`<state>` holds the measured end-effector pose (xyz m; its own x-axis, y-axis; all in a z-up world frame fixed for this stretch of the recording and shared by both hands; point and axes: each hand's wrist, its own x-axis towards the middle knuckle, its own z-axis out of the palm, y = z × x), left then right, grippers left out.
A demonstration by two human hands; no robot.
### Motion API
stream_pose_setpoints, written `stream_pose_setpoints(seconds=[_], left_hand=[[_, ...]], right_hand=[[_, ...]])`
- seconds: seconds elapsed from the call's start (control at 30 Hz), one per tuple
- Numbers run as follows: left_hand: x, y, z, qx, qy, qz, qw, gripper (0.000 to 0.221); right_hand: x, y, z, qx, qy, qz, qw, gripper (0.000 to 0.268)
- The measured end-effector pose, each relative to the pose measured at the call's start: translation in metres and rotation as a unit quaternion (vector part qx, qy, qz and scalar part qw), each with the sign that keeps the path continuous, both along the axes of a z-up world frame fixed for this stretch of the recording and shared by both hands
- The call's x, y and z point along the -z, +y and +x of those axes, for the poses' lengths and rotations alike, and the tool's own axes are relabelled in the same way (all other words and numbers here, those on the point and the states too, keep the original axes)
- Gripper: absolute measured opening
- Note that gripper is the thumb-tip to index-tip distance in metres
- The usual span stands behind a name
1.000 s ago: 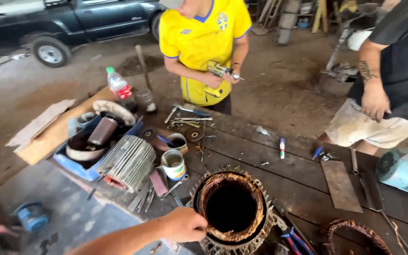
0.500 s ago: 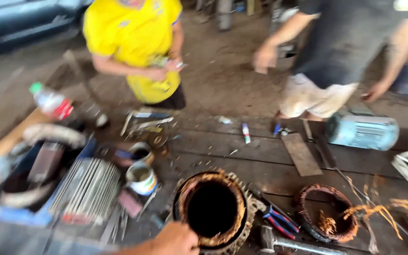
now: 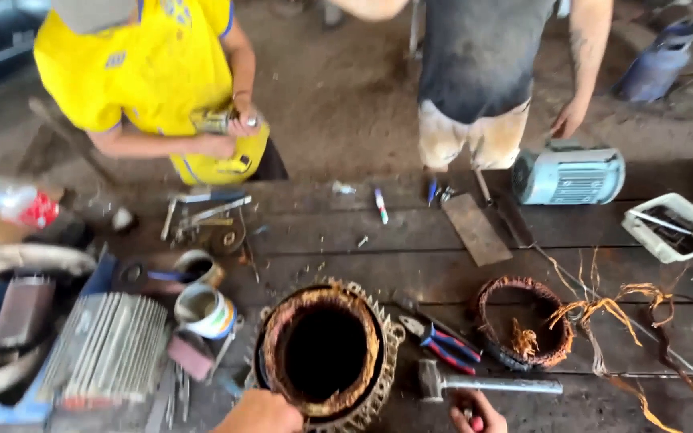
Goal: Cutting copper windings from an electric motor stator using pliers on a workbench
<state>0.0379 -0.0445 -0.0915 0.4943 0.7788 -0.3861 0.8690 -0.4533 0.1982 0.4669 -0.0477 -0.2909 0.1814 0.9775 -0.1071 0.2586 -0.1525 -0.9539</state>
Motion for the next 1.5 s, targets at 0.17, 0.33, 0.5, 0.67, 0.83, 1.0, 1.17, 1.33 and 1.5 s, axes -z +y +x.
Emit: stream_pose_setpoints(seconds=[0.17, 0.33, 0.5, 0.67, 0.83, 1.0, 1.17, 1.33, 1.5], left_hand=[[-0.032, -0.036, 0.025, -0.184, -0.026, -0.173, 0.967, 0.052], [-0.053, -0.057, 0.036, -0.364, -0.111, -0.112, 0.918, 0.036], [-0.114, -0.062, 0.03, -0.251, -0.013, -0.025, 0.968, 0.029], [-0.1, -0.082, 0.047, -0.269, -0.04, 0.044, 0.961, 0.076], [-0.07, -0.083, 0.064, -0.193, 0.127, 0.175, 0.957, 0.007], [-0.084, -0.052, 0.062, -0.202, 0.171, -0.01, 0.964, 0.02], [-0.139, -0.011, 0.078, -0.259, 0.122, -0.235, 0.929, 0.035], [-0.105, -0.021, 0.11, -0.363, -0.026, -0.174, 0.915, 0.045], [-0.184, -0.073, 0.199, -0.178, -0.182, -0.081, 0.964, 0.028]], right_hand=[[-0.083, 0.033, -0.011, -0.007, 0.021, -0.02, 1.0, 0.023], [-0.083, 0.035, -0.017, -0.047, 0.071, 0.094, 0.992, 0.025], [-0.148, 0.064, -0.039, -0.213, 0.228, 0.13, 0.941, 0.023], [-0.153, 0.079, -0.044, -0.255, 0.27, 0.124, 0.92, 0.023], [-0.154, 0.063, -0.038, -0.291, 0.191, 0.133, 0.928, 0.027], [-0.132, 0.031, -0.013, -0.25, 0.201, 0.074, 0.944, 0.025], [-0.116, 0.01, 0.014, -0.227, 0.205, 0.049, 0.951, 0.025], [-0.104, 0.003, 0.029, -0.224, 0.232, 0.047, 0.945, 0.021], [-0.107, 0.017, 0.033, -0.24, 0.241, -0.003, 0.941, 0.019]])
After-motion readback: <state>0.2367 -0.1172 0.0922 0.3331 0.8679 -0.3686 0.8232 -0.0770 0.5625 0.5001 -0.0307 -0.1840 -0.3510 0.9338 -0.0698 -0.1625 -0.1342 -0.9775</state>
